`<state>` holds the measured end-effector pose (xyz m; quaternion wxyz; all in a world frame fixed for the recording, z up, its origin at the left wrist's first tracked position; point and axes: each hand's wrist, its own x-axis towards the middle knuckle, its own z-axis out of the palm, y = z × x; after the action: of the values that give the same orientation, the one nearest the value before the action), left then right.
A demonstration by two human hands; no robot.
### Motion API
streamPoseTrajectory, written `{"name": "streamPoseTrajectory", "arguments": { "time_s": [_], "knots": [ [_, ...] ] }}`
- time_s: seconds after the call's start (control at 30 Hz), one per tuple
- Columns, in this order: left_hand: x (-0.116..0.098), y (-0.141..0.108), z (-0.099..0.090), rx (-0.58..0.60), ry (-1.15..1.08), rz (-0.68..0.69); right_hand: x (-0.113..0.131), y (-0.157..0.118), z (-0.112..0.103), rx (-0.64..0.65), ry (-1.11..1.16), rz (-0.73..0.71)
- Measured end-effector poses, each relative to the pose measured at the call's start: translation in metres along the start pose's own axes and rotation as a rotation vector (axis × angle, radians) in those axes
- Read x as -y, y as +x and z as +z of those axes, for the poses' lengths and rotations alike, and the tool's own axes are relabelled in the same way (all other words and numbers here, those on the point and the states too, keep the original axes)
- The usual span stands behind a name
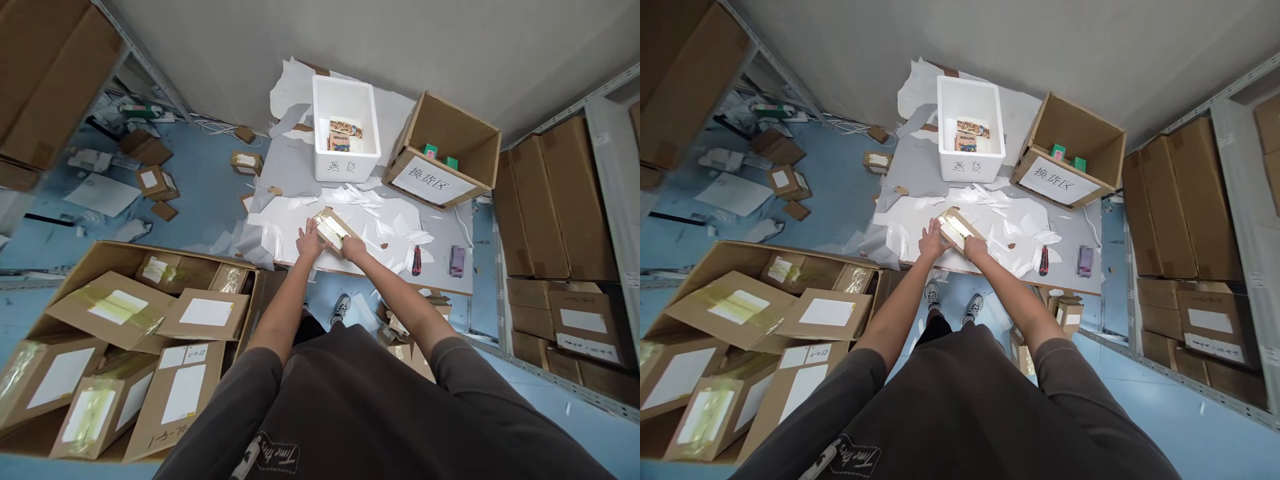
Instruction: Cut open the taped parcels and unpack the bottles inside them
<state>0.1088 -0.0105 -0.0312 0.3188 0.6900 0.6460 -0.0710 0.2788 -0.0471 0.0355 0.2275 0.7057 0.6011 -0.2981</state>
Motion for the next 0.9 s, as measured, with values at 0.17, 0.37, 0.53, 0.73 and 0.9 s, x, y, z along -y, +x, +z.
{"name": "streamPoseTrajectory", "arguments": {
  "time_s": [0.17, 0.37, 0.53, 0.73, 0.9],
  "knots": [
    [0.000, 0.000, 0.001, 0.019, -0.011, -0.010, -0.008, -0.009, -0.005, 0.090, 0.002, 0.038],
    [-0.005, -0.003, 0.005, 0.003, -0.016, -0.005, -0.040, -0.039, 0.001, 0.135, 0.009, 0.069],
    [-0.008, -0.007, 0.002, 0.008, 0.002, -0.003, -0.053, -0.053, 0.011, 0.103, 0.055, 0.083],
    [-0.013, -0.016, -0.005, -0.126, 0.118, 0.348, -0.086, -0.084, 0.049, -0.056, 0.412, 0.153],
    [-0.035, -0.017, -0.002, 0.102, 0.256, 0.773, -0.094, -0.091, 0.074, -0.111, 0.835, 0.238]
  ]
}}
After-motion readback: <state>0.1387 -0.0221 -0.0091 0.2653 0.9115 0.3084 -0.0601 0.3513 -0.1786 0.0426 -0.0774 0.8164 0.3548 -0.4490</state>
